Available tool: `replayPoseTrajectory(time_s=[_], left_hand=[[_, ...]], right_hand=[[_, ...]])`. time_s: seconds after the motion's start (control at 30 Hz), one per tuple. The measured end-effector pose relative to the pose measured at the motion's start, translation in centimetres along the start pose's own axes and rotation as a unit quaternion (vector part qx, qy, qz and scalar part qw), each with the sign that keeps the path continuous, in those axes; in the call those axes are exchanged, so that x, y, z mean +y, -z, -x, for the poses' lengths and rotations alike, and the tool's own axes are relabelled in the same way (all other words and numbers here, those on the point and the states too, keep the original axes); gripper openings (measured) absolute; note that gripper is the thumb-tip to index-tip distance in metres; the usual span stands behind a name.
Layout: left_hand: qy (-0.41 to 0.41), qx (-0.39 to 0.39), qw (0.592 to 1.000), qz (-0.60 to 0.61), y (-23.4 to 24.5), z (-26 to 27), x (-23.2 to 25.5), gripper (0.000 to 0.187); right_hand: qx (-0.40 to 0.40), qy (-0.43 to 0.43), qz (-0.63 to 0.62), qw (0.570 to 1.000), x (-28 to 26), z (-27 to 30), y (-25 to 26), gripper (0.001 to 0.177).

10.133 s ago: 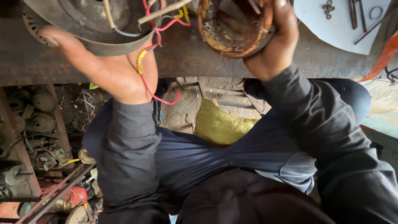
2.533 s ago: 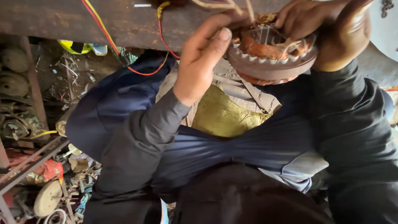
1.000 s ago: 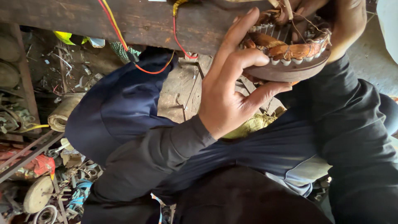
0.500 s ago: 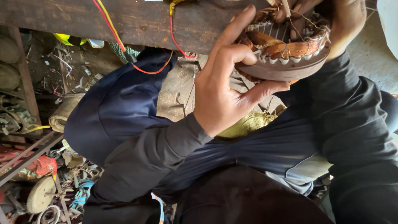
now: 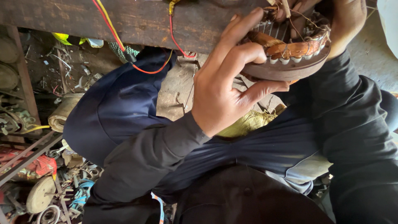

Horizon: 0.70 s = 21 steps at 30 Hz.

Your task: The person disassembles a small electric motor, removes the rotor, and inspects the copper windings and internal components. They use a small wrench to loosen a screw and manipulate the wires and parts by hand.

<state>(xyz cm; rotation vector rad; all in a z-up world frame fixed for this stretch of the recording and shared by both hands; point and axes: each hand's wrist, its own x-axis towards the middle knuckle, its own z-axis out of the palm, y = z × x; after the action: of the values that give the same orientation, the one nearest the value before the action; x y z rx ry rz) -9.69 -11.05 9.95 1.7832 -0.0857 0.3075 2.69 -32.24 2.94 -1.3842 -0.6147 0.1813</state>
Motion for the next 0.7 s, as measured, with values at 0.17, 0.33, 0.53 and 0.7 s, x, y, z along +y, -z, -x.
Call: replayPoseTrajectory(time_s=[0.17,0.33,0.53,0.7], left_hand=[[0.079,-0.052,0.995,0.022,0.6,-0.9,0.4,0.054],[0.007,-0.019,1.0,-0.004,0.9,-0.8,0.5,0.059],[0.037,-0.02,0.998,0.039,0.6,-0.3,-0.1,0.07],[0.03,-0.096,0.994,0.039,2.0,-0.7,-0.7,0.085]], right_hand=[[0.004,-0.006,-0.003,1.0,0.0,0.0,0.1,0.042],[0.007,-0.012,-0.012,1.0,0.2,0.1,0.3,0.042],[0.008,-0.021,-0.022,1.0,0.1,0.5,0.5,0.041],[0.024,-0.042,-0.017,0.999,-1.3,0.6,-0.2,0.041]])
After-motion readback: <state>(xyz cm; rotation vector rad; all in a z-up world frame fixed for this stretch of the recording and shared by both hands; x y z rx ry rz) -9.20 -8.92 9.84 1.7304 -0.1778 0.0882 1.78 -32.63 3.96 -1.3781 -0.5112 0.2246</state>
